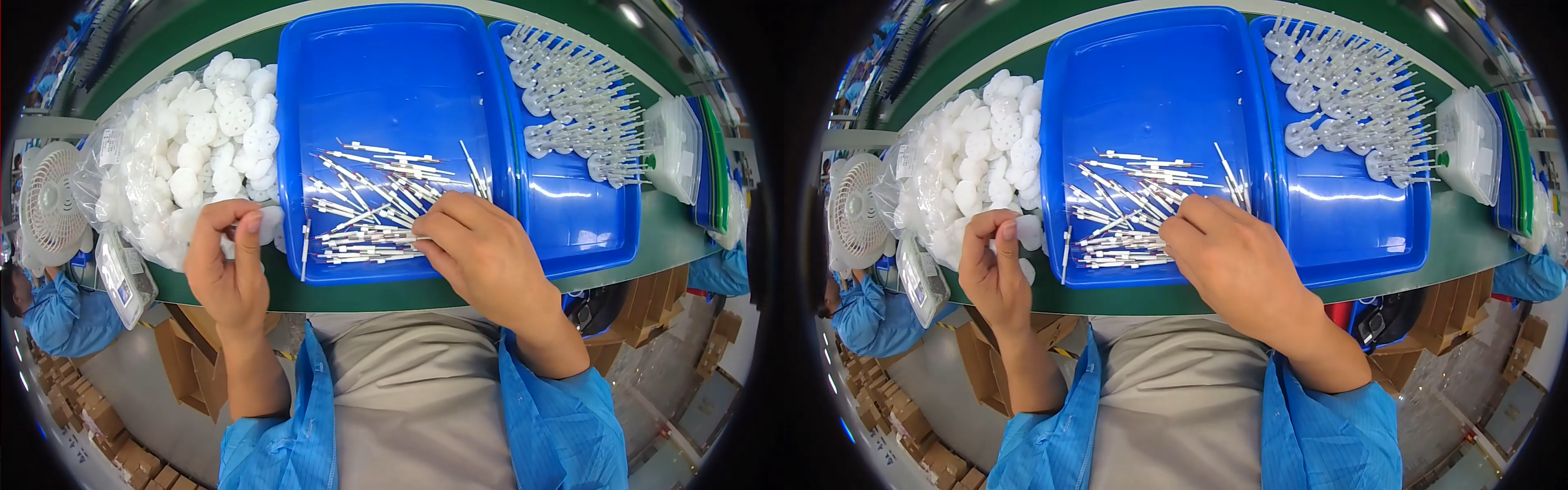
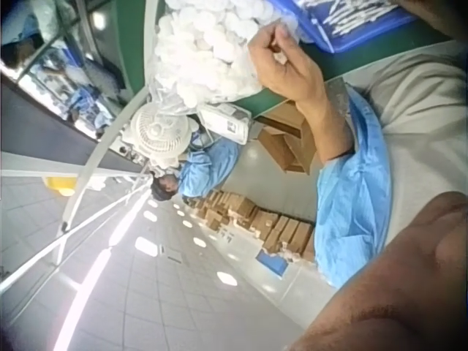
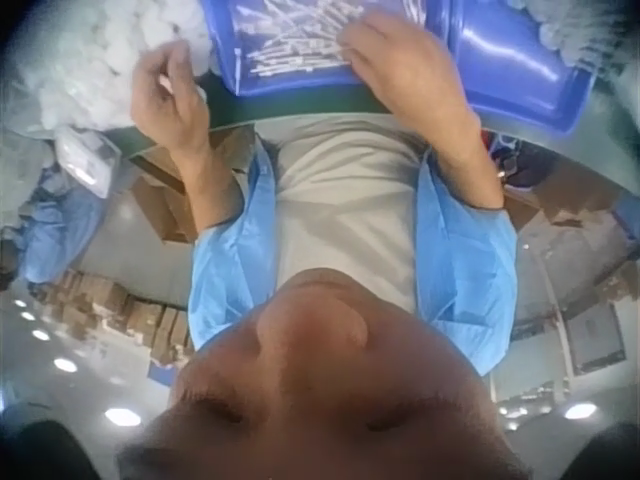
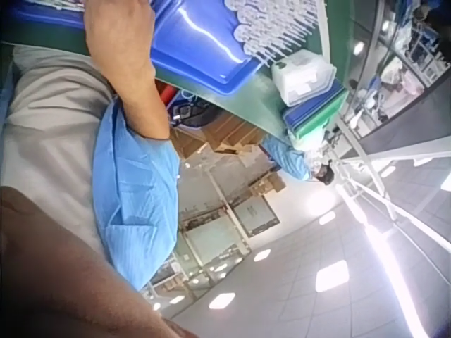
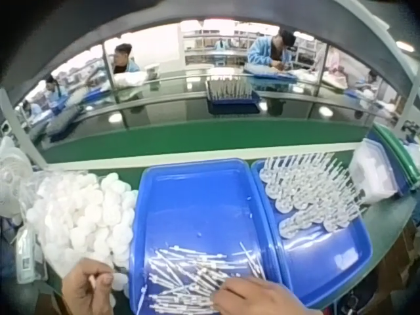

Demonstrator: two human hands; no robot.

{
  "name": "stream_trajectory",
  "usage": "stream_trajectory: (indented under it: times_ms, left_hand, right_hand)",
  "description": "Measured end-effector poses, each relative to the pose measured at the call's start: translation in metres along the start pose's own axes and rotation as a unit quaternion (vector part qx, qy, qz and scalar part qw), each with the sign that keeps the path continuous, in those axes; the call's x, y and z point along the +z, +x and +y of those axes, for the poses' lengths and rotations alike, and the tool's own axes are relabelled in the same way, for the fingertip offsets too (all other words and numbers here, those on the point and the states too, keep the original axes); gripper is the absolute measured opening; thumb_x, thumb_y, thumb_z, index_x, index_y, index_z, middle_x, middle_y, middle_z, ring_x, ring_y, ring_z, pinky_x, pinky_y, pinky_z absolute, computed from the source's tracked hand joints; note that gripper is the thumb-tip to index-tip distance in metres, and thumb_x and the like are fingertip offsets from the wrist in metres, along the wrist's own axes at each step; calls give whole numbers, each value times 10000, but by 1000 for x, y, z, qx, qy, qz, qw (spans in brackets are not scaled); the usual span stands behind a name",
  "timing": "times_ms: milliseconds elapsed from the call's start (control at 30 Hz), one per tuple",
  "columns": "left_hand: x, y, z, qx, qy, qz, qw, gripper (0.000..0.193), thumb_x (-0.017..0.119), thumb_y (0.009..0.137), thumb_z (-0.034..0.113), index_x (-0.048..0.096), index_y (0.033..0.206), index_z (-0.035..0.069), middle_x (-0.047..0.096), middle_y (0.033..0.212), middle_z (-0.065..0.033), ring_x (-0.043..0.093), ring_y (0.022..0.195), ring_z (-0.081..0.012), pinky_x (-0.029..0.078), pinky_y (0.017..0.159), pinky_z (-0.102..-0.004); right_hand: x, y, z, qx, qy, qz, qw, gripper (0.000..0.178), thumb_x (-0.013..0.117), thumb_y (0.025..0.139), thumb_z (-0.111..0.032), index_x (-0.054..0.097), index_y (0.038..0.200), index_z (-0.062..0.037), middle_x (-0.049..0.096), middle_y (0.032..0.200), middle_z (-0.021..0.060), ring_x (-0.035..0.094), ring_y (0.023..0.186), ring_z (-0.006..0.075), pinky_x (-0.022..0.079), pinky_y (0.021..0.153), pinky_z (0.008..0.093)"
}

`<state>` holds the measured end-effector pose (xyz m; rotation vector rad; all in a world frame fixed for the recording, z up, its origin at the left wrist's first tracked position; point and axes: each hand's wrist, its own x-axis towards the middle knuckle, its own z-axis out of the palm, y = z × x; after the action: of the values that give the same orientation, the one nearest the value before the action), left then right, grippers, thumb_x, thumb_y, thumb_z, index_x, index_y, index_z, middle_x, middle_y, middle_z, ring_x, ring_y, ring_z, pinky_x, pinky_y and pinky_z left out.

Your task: The person assembles plastic circular parts by hand, attaching white stems and metal pins to them at a factory workbench.

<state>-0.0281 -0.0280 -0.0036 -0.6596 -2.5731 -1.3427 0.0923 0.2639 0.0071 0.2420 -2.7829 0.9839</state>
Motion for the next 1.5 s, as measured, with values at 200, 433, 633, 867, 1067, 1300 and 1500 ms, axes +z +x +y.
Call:
stream_trajectory:
  times_ms: [200,433,633,867,1067,1300,1500]
  left_hand:
    - [25,-6,31,-88,-275,-39,957,113,720,1121,16,743,1194,-67,776,1104,-138,784,911,-180,599,750,-251]
    - [39,-4,43,-117,-389,-28,913,411,762,994,-172,657,1381,-82,728,1348,-174,730,1302,-244,606,1133,-359]
    - [35,-11,38,-149,-376,-58,913,450,762,1005,-161,633,1429,-82,748,1320,-205,765,1235,-234,625,1098,-351]
    - [35,-12,41,-159,-337,-44,927,391,784,1023,-118,668,1396,-89,780,1250,-183,803,1081,-191,652,950,-289]
    - [32,-11,41,-144,-290,-35,946,343,764,1067,-65,678,1399,-81,812,1183,-158,791,1029,-157,648,905,-279]
    - [31,-15,47,-168,-306,-62,935,266,736,1099,-15,672,1350,-75,811,1192,-207,825,1026,-210,679,891,-309]
    - [32,-15,55,-167,-340,-69,923,249,719,1098,-29,659,1332,-88,810,1181,-215,838,1034,-241,686,906,-327]
  right_hand:
    - [9,9,-8,40,95,44,994,141,859,937,-9,753,1030,-10,721,964,128,723,814,311,581,706,414]
    - [8,18,-23,45,165,116,978,130,828,942,-3,717,1002,-34,721,952,119,723,814,324,575,694,425]
    - [16,18,-19,59,188,103,975,138,830,914,40,743,1008,-8,736,922,101,650,694,162,494,603,309]
    - [11,24,-18,19,-8,65,998,217,863,872,-47,702,1018,-60,680,1020,103,646,971,327,558,846,442]
    - [24,25,-16,11,-19,38,999,233,890,868,-47,775,1070,-54,725,1049,85,658,1002,324,546,847,441]
    - [21,27,-30,8,182,123,975,172,840,922,-8,729,1049,-36,708,984,124,702,850,348,568,745,457]
    - [21,25,-30,36,177,84,980,187,837,918,-6,726,1066,-37,707,979,120,727,826,328,571,699,435]
